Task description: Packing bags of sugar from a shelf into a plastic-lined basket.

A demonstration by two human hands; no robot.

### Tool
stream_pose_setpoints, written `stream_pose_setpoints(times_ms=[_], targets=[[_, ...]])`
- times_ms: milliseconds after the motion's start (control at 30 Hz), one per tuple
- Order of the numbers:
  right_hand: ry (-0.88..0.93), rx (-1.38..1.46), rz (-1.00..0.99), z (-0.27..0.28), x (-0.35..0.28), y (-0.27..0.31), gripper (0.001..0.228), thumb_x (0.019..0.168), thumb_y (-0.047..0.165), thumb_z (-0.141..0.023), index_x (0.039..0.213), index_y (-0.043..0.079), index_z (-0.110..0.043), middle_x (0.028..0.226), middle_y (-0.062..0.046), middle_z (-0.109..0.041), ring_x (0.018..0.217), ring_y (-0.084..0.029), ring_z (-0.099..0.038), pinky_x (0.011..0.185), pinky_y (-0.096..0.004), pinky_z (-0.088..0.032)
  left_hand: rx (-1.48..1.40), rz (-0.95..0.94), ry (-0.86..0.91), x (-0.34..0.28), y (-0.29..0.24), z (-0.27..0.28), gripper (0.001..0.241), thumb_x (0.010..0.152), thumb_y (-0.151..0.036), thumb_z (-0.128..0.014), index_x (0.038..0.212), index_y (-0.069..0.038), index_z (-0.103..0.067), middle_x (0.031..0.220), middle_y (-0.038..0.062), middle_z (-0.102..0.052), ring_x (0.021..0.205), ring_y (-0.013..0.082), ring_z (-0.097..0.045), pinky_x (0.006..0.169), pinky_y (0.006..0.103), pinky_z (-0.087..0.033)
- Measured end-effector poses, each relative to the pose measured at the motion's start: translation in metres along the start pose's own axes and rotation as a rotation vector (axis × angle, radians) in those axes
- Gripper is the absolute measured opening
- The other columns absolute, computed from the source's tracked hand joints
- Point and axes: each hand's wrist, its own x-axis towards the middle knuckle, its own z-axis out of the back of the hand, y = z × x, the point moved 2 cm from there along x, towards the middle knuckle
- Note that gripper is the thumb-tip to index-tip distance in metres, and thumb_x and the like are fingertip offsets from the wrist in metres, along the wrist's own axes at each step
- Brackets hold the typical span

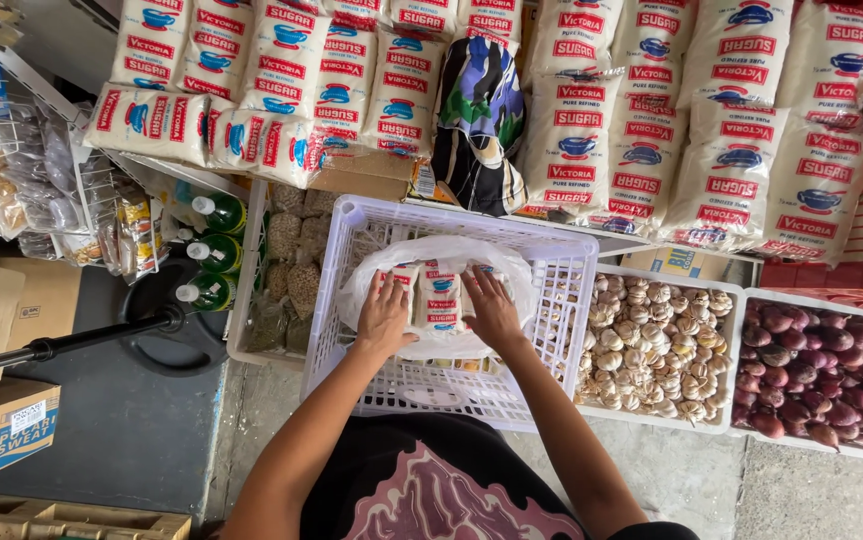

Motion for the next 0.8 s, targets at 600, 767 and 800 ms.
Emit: stream_pose_setpoints(times_ms=[600,767,800], targets=[[0.485,0.124,-0.061,0.064,0.001,0.033,0.082,0.078,0.023,-0.086,0.151,0.027,-0.048,0.142,-0.01,-0.063,0.125,-0.026,-0.064,0.105,-0.043,-0.05,-0.519,-0.122,0.142,0.01,0.009,0.055,0.045,0.084,-0.028,-0.077,0.122,-0.006,-0.068,0.121,0.012,-0.069,0.113,0.0293,-0.067,0.102,0.0458,-0.052],[0.0,0.323,0.035,0.137,0.038,0.086,0.033,0.089,0.015,-0.077,0.121,0.015,-0.074,0.102,-0.005,-0.08,0.082,-0.02,-0.078,0.076,-0.036,-0.064,-0.632,-0.145,-0.165,0.016,0.018,0.114,0.029,0.091,-0.018,-0.072,0.117,-0.005,-0.069,0.1,0.012,-0.074,0.087,0.0288,-0.072,0.076,0.0422,-0.058],[-0.193,0.363,0.051,0.156,0.045,0.1,0.023,0.092,0.014,-0.075,0.115,0.012,-0.075,0.093,-0.004,-0.079,0.072,-0.019,-0.077,0.069,-0.035,-0.065,-0.651,-0.15,-0.289,0.017,0.021,0.124,0.022,0.092,-0.017,-0.071,0.111,-0.005,-0.072,0.095,0.01,-0.076,0.085,0.0276,-0.072,0.075,0.0418,-0.058]])
